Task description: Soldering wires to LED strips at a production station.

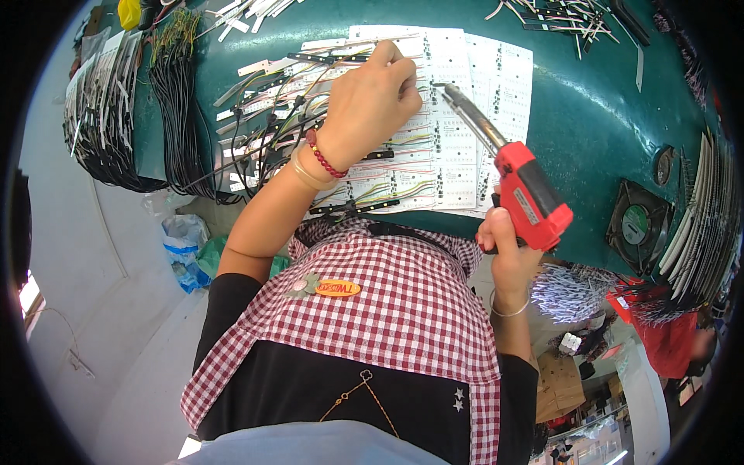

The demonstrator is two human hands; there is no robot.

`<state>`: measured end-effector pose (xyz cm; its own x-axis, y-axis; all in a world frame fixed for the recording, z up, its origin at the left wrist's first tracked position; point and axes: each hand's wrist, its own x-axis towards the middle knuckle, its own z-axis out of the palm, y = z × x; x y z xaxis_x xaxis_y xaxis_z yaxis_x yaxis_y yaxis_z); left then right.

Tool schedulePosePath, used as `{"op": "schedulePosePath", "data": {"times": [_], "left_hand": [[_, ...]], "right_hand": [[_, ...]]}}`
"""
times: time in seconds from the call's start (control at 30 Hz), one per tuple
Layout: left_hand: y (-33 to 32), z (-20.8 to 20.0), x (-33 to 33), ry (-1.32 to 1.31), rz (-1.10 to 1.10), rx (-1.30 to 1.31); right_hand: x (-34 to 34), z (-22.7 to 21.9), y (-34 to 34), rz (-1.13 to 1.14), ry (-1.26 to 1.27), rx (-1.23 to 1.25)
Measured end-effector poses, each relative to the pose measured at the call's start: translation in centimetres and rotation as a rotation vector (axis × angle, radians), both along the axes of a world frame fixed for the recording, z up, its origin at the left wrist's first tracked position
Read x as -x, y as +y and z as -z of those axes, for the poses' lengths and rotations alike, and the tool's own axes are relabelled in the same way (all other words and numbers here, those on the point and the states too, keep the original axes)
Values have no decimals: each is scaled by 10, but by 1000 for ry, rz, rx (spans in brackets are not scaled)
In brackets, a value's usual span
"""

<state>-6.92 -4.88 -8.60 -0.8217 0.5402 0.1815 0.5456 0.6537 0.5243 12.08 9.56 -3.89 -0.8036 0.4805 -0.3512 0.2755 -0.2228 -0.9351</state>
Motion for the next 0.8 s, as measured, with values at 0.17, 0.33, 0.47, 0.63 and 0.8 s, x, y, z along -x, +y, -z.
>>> {"op": "schedulePosePath", "data": {"times": [0.17,0.33,0.47,0.63,0.8], "left_hand": [[-1,-2,0,0,5,-10],[-5,-5,-2,-24,3,-110],[-5,-5,-2,-6,92,-21],[-1,-3,3,-19,112,33],[1,-4,4,-18,128,51]], "right_hand": [[0,-1,6,-43,42,21],[-2,2,5,-57,25,21],[-2,3,4,-62,18,26],[-2,6,5,-71,-18,-16],[-4,12,8,-116,-53,-76]]}}
